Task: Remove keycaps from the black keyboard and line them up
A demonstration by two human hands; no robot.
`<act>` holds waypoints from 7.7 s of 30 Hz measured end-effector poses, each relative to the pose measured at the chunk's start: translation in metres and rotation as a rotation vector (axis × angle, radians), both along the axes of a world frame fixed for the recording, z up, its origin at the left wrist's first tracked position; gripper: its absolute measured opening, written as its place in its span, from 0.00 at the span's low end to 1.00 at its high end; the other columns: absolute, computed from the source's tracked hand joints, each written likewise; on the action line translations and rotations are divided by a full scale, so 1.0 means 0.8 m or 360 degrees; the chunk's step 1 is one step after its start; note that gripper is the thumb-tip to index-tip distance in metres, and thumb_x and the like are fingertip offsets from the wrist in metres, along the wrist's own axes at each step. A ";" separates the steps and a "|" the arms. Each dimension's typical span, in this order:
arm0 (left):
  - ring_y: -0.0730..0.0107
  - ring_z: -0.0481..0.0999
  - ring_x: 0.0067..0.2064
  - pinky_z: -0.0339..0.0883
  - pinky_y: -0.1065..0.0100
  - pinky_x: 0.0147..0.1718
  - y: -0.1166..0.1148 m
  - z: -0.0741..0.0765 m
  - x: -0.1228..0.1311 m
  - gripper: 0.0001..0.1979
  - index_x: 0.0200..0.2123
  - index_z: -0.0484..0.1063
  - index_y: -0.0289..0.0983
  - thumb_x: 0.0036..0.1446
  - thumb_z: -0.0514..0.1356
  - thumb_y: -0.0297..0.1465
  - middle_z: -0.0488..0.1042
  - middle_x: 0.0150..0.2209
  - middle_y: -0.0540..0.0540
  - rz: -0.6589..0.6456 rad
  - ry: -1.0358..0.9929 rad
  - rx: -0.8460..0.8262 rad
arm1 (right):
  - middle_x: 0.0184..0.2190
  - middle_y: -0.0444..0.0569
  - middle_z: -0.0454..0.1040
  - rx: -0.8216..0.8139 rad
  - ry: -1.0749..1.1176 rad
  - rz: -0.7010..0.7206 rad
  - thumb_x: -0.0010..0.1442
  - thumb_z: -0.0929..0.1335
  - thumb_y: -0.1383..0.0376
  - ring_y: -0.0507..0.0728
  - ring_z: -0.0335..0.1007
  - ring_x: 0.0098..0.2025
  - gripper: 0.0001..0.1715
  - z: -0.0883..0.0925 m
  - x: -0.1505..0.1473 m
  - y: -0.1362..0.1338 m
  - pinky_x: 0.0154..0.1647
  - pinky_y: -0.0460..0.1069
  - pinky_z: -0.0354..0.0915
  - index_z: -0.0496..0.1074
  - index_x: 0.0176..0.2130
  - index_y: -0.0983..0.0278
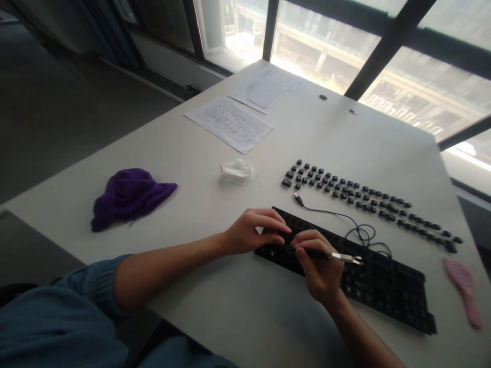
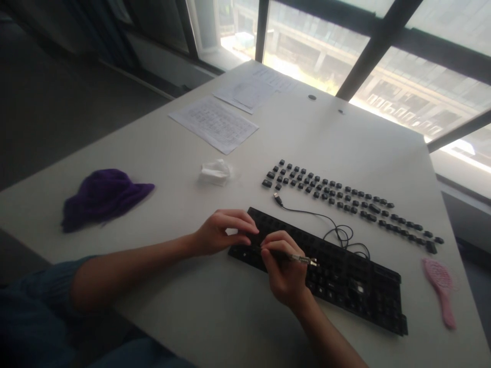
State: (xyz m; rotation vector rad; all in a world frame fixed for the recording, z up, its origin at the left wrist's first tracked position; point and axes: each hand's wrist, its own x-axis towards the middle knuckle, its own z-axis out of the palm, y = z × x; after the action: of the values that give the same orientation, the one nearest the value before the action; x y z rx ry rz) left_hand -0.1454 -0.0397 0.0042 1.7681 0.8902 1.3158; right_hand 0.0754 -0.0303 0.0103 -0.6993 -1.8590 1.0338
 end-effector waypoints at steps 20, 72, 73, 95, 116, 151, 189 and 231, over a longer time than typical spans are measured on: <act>0.72 0.76 0.38 0.73 0.68 0.42 -0.003 -0.009 0.003 0.25 0.60 0.69 0.40 0.59 0.64 0.24 0.77 0.40 0.46 0.0090 0.0235 0.0057 | 0.34 0.49 0.72 0.0324 -0.0711 -0.0128 0.66 0.67 0.66 0.56 0.69 0.34 0.08 0.003 -0.006 0.017 0.36 0.51 0.67 0.73 0.45 0.62; 0.72 0.74 0.35 0.68 0.71 0.36 -0.005 -0.004 0.002 0.16 0.53 0.69 0.36 0.63 0.55 0.26 0.75 0.33 0.49 0.0509 0.0272 -0.0084 | 0.32 0.52 0.80 0.0231 -0.1213 -0.0454 0.58 0.70 0.58 0.58 0.73 0.32 0.15 -0.037 0.009 0.212 0.36 0.50 0.64 0.81 0.38 0.66; 0.72 0.74 0.35 0.68 0.72 0.35 -0.005 -0.005 0.001 0.16 0.54 0.69 0.36 0.63 0.55 0.26 0.75 0.33 0.49 0.0502 0.0270 -0.0101 | 0.32 0.52 0.81 0.0227 -0.1226 -0.0470 0.58 0.70 0.58 0.59 0.73 0.33 0.15 -0.036 0.008 0.212 0.36 0.50 0.64 0.81 0.38 0.66; 0.71 0.75 0.36 0.69 0.69 0.39 -0.003 -0.003 0.000 0.11 0.46 0.74 0.37 0.64 0.55 0.26 0.77 0.34 0.48 0.0527 0.0365 -0.0114 | 0.27 0.49 0.75 0.0102 -0.0833 -0.0512 0.62 0.66 0.56 0.55 0.66 0.28 0.18 -0.004 0.027 0.197 0.32 0.50 0.62 0.79 0.40 0.67; 0.46 0.53 0.70 0.49 0.46 0.68 0.002 -0.016 -0.001 0.40 0.65 0.63 0.41 0.52 0.68 0.47 0.59 0.68 0.39 -0.0025 0.1054 0.0055 | 0.27 0.42 0.70 -0.0634 -0.0449 -0.0036 0.67 0.66 0.60 0.53 0.67 0.28 0.07 0.009 0.046 0.034 0.31 0.48 0.64 0.67 0.43 0.60; 0.40 0.52 0.70 0.51 0.47 0.68 0.000 -0.026 0.007 0.63 0.71 0.44 0.32 0.41 0.72 0.51 0.54 0.68 0.31 0.0019 0.1238 0.0050 | 0.32 0.49 0.72 -0.0044 -0.0581 0.0041 0.65 0.67 0.67 0.56 0.70 0.34 0.08 -0.005 0.010 0.027 0.38 0.51 0.67 0.71 0.32 0.62; 0.44 0.51 0.70 0.48 0.48 0.68 0.001 -0.013 0.004 0.53 0.69 0.52 0.34 0.49 0.68 0.53 0.56 0.68 0.33 0.0033 0.1054 0.0007 | 0.28 0.46 0.74 -0.0116 -0.0238 -0.0270 0.63 0.70 0.67 0.56 0.71 0.30 0.05 -0.021 0.024 0.031 0.33 0.51 0.66 0.78 0.34 0.60; 0.72 0.76 0.32 0.70 0.73 0.31 0.019 0.013 0.005 0.13 0.37 0.75 0.34 0.51 0.72 0.32 0.77 0.32 0.47 -0.0372 0.0089 -0.1144 | 0.40 0.52 0.74 0.0262 0.0336 0.0440 0.64 0.68 0.73 0.53 0.75 0.40 0.08 -0.017 0.021 0.034 0.40 0.47 0.73 0.79 0.36 0.66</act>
State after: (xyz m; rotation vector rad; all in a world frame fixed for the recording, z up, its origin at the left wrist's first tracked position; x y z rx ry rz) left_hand -0.1412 -0.0248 0.0146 1.2874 0.9921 0.6710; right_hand 0.0921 -0.0028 -0.0031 -0.2295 -1.8610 1.0674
